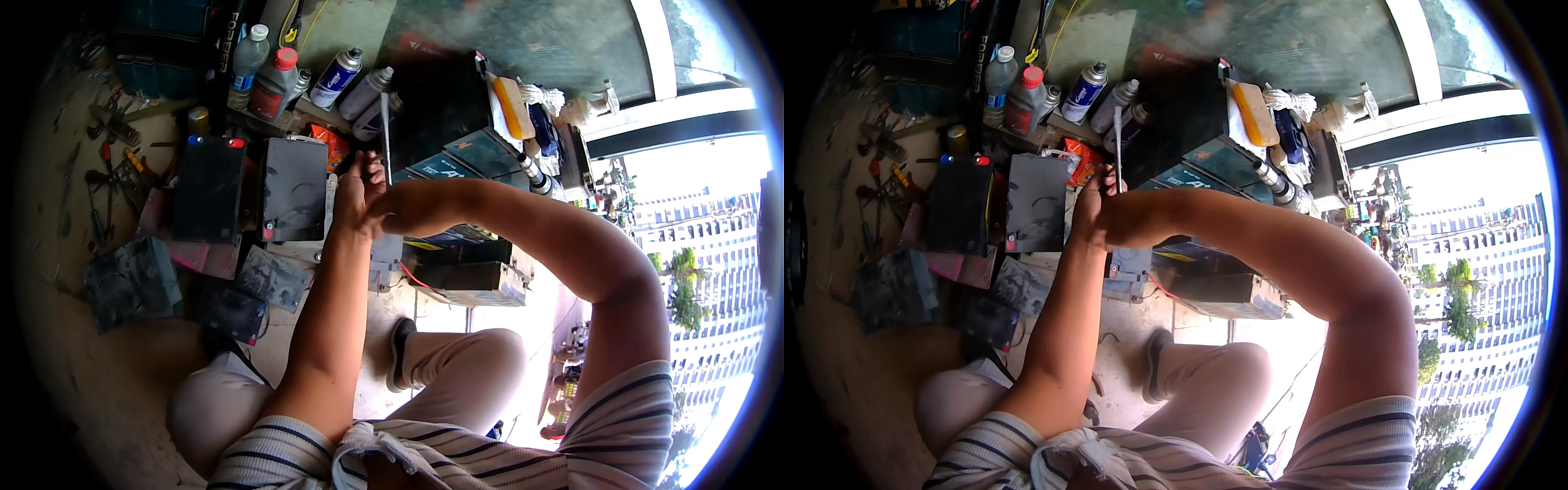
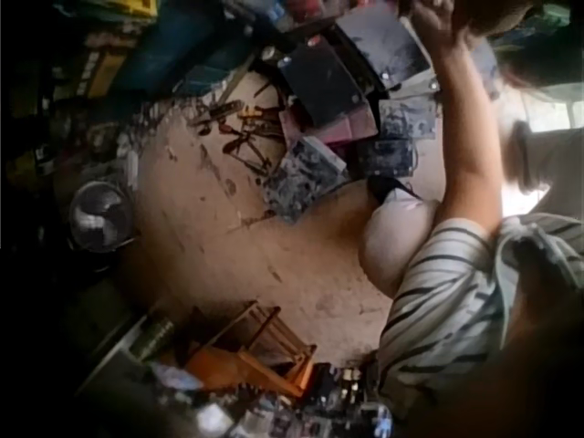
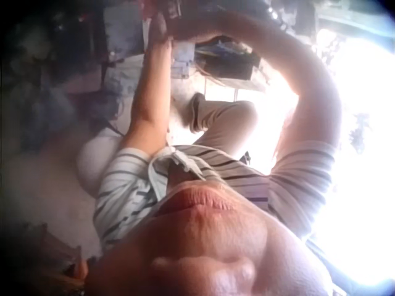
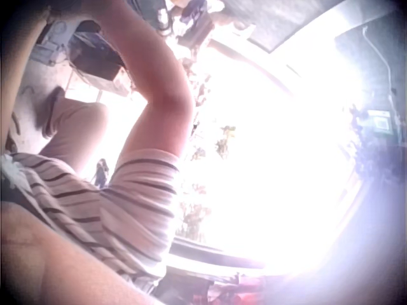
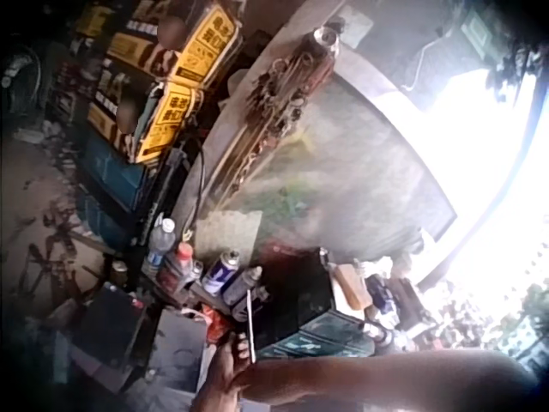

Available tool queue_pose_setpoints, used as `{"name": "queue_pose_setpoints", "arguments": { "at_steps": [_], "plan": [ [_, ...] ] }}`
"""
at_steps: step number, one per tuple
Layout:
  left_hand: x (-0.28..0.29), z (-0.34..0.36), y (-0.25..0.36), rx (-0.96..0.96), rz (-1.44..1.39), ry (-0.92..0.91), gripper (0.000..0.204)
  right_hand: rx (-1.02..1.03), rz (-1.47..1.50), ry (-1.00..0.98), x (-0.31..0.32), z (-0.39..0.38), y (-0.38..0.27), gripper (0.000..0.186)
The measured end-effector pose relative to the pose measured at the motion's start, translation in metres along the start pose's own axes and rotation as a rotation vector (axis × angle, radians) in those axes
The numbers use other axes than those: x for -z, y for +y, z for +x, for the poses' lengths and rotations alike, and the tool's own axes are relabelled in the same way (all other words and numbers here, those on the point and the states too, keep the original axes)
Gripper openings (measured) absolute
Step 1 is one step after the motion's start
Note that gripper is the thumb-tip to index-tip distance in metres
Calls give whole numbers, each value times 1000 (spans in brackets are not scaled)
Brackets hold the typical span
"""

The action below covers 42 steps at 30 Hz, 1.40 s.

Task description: The person sits on the floor in a workshop and uses a screwdriver to work on the terminals of several lead-acid batteries. They repeatedly tighten or adjust the connections on the battery terminals, handling the batteries one by one.

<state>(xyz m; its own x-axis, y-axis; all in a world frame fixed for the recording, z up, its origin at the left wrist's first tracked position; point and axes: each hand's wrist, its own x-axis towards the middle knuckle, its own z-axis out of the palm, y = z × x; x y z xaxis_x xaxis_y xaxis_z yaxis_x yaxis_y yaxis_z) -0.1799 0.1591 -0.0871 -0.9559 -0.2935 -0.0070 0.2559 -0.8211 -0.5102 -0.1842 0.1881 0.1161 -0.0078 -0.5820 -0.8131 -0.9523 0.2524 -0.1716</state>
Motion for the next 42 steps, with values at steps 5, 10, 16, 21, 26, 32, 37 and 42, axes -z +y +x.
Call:
{"name": "queue_pose_setpoints", "arguments": {
  "at_steps": [5,10,16,21,26,32,37,42],
  "plan": [
    [-21,-5,-15,-48,-47,112,18,-679,160,234,18,-11,28,34],
    [-25,-12,-26,-75,86,159,19,-129,255,437,15,-1,3,37],
    [-16,-1,-15,46,-80,50,16,69,-303,-282,-17,2,41,37],
    [-10,-5,-6,59,-44,-166,15,-397,111,362,20,-4,24,38],
    [-25,-9,-35,-132,198,206,13,196,72,419,-6,5,28,42],
    [-19,-4,-19,31,-54,64,14,-388,-273,50,12,-11,30,45],
    [-30,-6,-22,-32,43,91,15,-325,94,454,17,-6,9,49],
    [-27,-9,-21,-21,123,19,14,-84,134,475,13,-12,31,47]
  ]
}}
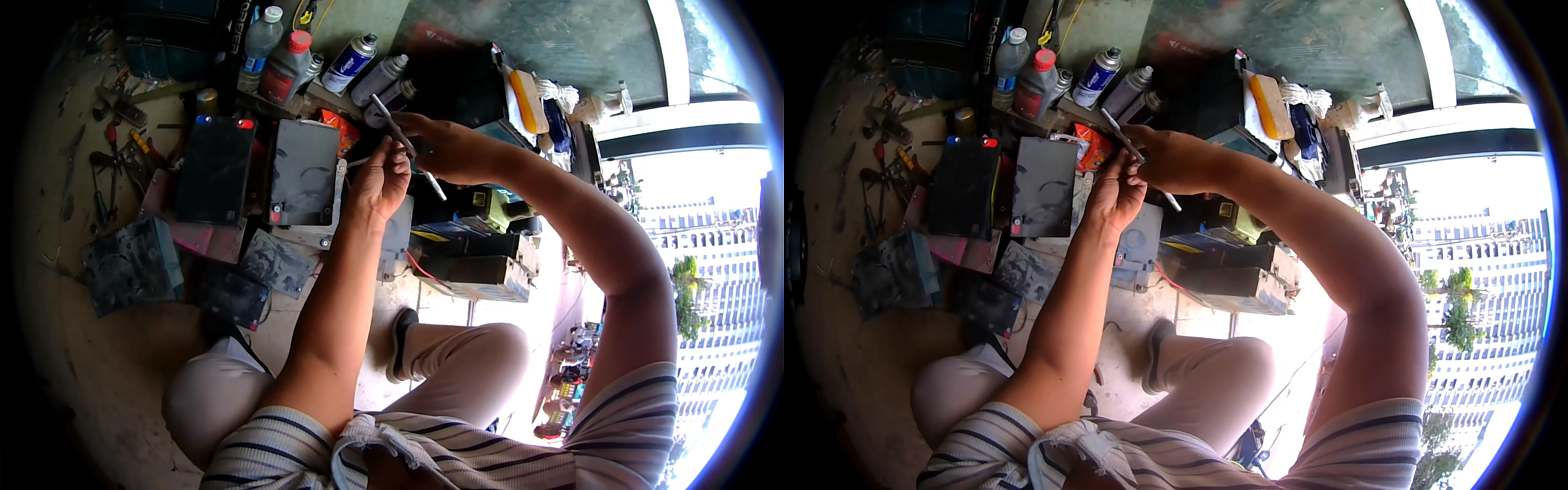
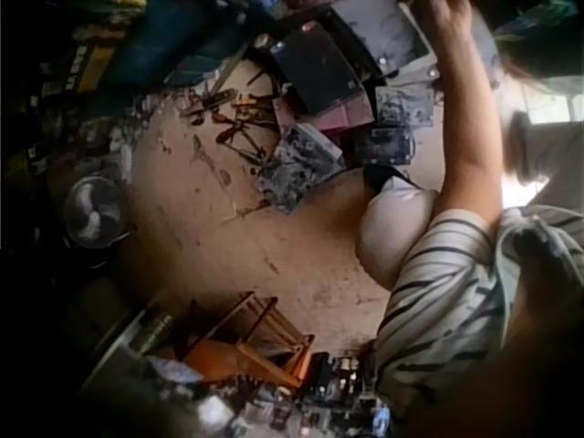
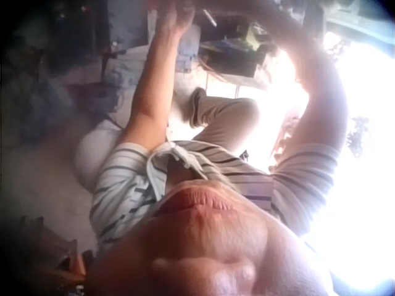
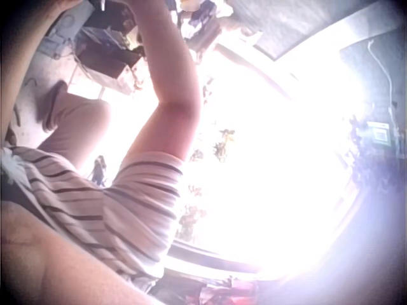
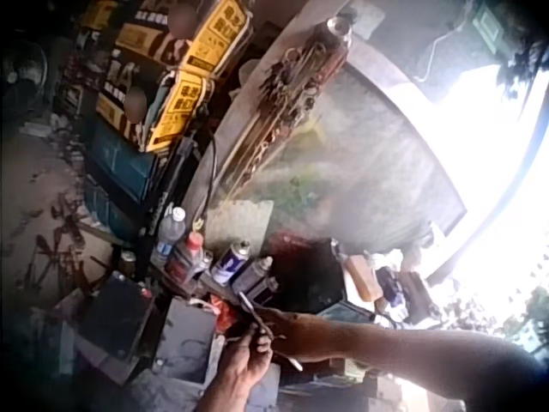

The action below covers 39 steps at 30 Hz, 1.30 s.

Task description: The person sits on the floor in a workshop and uses a screwdriver to work on the terminals of several lead-acid batteries. They repeatedly tighten or adjust the connections on the battery terminals, handling the batteries one by one.

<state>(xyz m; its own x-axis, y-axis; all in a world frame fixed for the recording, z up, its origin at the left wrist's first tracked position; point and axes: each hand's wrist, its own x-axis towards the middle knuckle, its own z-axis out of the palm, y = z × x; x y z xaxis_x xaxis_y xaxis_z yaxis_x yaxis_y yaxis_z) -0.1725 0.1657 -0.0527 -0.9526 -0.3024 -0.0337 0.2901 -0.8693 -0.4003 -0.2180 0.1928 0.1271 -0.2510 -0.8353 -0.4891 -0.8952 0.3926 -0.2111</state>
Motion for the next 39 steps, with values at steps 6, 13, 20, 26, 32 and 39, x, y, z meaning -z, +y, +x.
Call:
{"name": "queue_pose_setpoints", "arguments": {
  "at_steps": [6,13,20,26,32,39],
  "plan": [
    [3,2,-7,37,-63,60,10,-39,173,25,8,18,5,48],
    [-11,-2,-9,-87,101,290,14,239,-22,-53,-11,9,-12,36],
    [0,8,0,78,-168,22,12,-309,-147,-357,-2,-9,20,35],
    [4,5,-7,-26,26,66,12,95,34,91,-2,14,3,46],
    [7,13,-2,98,-63,63,13,43,-253,-773,-15,2,-7,44],
    [-10,6,-3,60,-80,-58,9,-97,-249,183,5,8,-7,40]
  ]
}}
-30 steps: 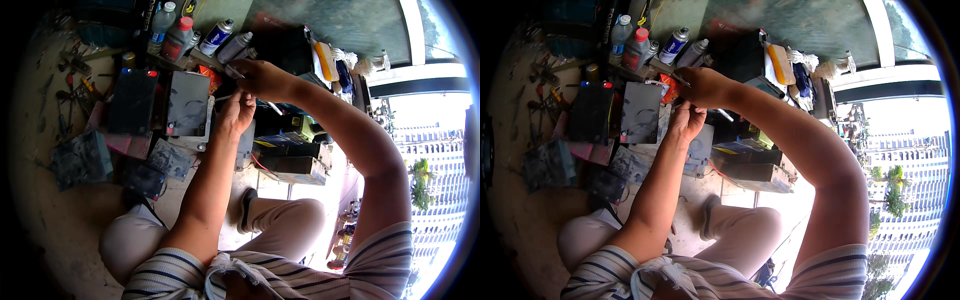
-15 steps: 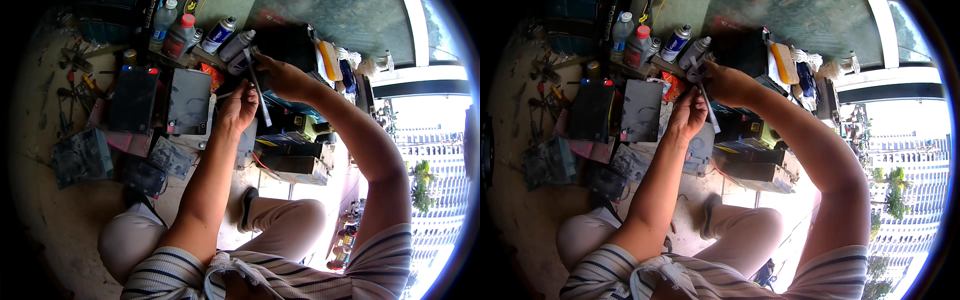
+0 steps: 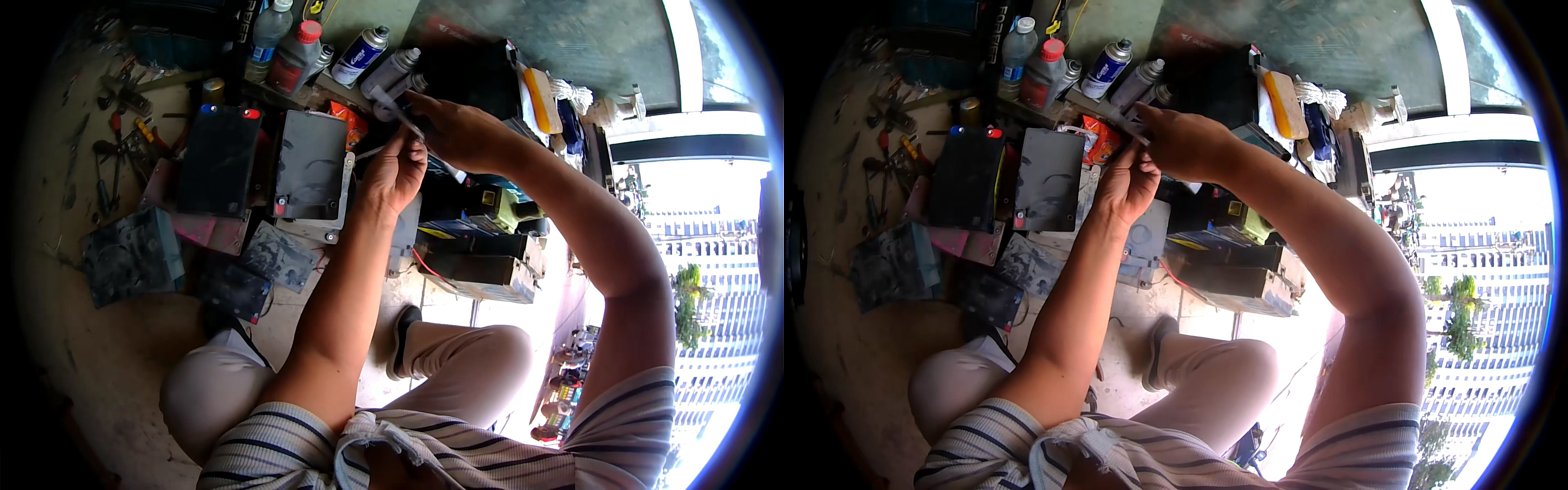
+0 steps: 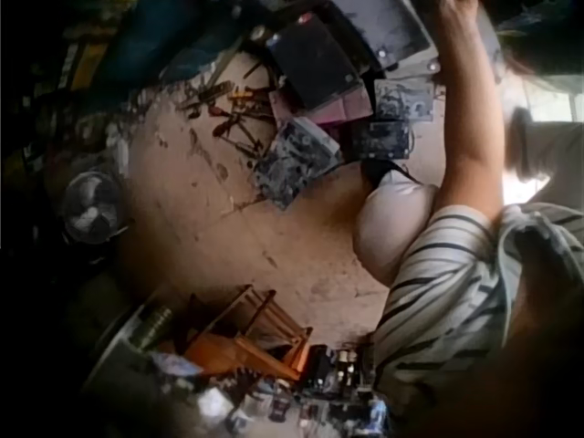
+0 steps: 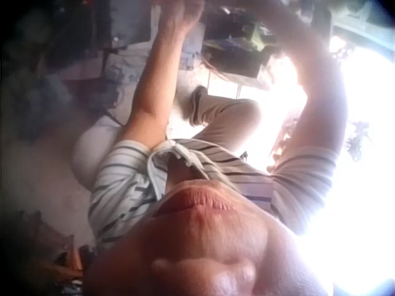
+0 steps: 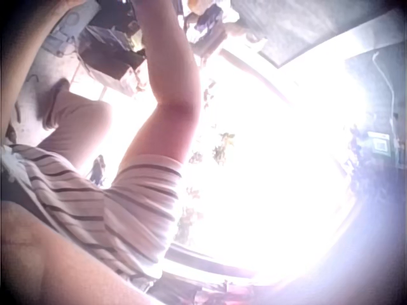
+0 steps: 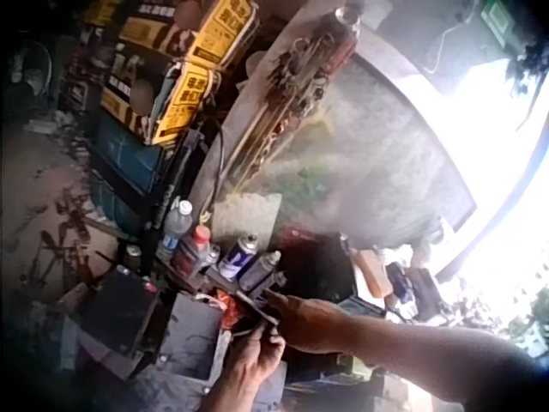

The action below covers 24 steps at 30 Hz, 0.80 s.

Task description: The person sits on the floor in a workshop and uses a screwdriver to work on the terminals of several lead-acid batteries. They repeatedly tighten or adjust the connections on the battery terminals, handling the batteries one by one.

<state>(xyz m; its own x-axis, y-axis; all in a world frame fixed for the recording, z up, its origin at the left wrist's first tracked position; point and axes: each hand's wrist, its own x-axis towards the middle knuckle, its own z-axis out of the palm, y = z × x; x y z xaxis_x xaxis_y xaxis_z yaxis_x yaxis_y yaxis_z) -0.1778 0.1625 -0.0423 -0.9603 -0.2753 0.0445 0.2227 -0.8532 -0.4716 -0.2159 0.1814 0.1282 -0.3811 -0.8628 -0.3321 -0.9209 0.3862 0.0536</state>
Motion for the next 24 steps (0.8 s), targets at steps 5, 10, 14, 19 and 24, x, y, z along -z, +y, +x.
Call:
{"name": "queue_pose_setpoints", "arguments": {
  "at_steps": [5,10,14,19,24],
  "plan": [
    [-8,-11,-3,2,254,78,14,361,184,-446,-5,-13,-18,40],
    [4,-1,-7,32,139,188,13,392,-475,-938,11,15,7,33],
    [6,-1,-7,-1,8,109,6,-42,-218,-281,20,10,3,38],
    [-3,-9,-19,-49,219,262,12,194,317,-301,-2,-15,-22,45],
    [27,-20,-23,204,328,231,21,384,210,-571,-19,-48,-6,35]
  ]
}}
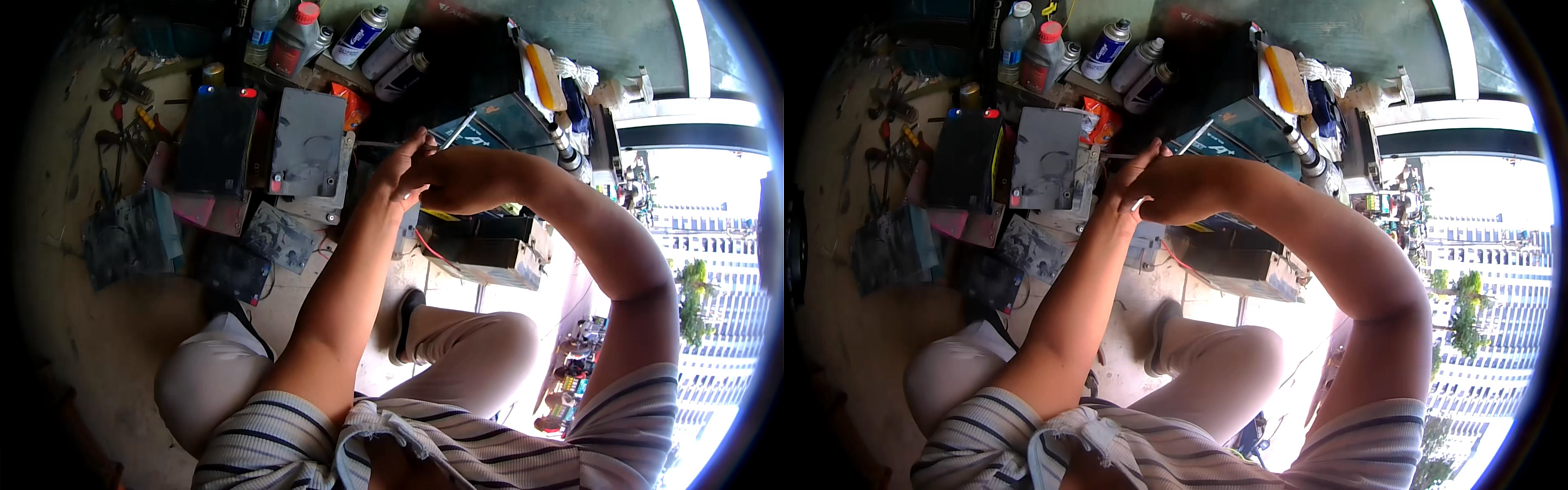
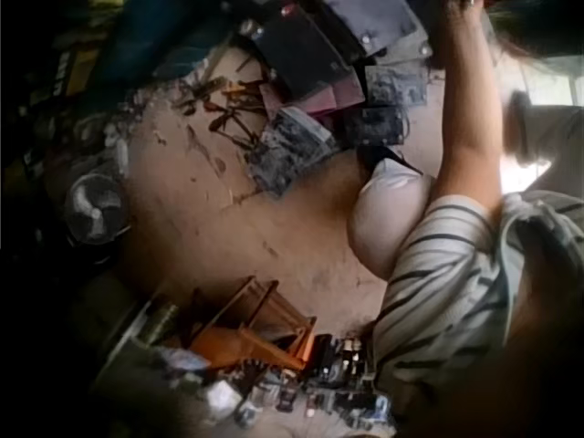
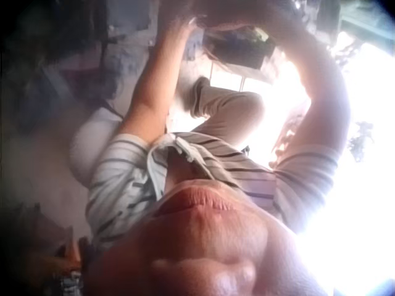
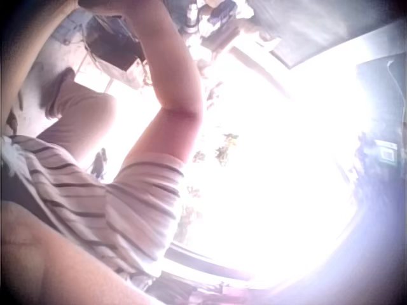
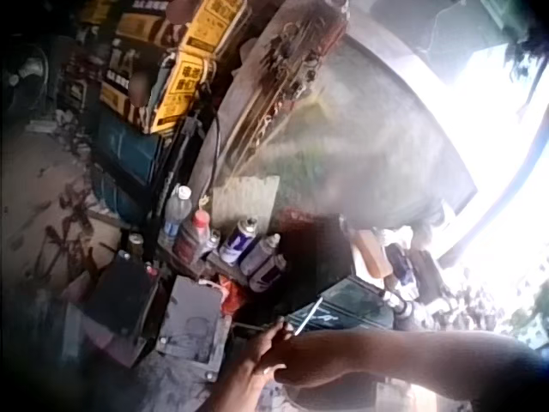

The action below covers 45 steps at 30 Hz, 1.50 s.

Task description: The person sits on the floor in a workshop and uses a screwdriver to work on the terminals of several lead-acid batteries. They repeatedly tighten or adjust the connections on the battery terminals, handling the batteries one by one.

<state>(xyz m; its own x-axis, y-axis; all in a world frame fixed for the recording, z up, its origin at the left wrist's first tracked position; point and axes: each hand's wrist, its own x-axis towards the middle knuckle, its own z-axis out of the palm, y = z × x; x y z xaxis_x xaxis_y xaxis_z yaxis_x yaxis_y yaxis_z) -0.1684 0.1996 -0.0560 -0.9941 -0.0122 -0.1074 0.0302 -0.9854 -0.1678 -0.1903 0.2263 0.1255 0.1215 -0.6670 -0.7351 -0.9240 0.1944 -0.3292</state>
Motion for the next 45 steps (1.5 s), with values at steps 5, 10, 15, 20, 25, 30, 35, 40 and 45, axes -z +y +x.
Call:
{"name": "queue_pose_setpoints", "arguments": {
  "at_steps": [5,10,15,20,25,30,35,40,45],
  "plan": [
    [8,-9,-7,-172,137,28,22,-42,208,232,-39,-27,-13,30],
    [25,-32,-10,-145,-139,-60,14,-51,483,286,-94,-63,-51,28],
    [0,-64,-53,-95,-84,-146,19,-48,637,461,-156,-105,-61,25],
    [-18,-102,-90,-38,275,-32,19,-281,642,696,-211,-139,-48,21],
    [-6,-124,-143,68,346,35,19,-202,1038,797,-253,-160,-32,56],
    [15,-157,-210,189,606,-70,18,-146,1416,690,-301,-167,-20,38],
    [18,-185,-243,282,775,177,20,-317,1291,740,-323,-182,-13,33],
    [26,-206,-250,369,1001,296,21,-330,790,533,-321,-189,-33,28],
    [33,-215,-260,334,1280,463,17,-334,354,454,-338,-180,-36,26]
  ]
}}
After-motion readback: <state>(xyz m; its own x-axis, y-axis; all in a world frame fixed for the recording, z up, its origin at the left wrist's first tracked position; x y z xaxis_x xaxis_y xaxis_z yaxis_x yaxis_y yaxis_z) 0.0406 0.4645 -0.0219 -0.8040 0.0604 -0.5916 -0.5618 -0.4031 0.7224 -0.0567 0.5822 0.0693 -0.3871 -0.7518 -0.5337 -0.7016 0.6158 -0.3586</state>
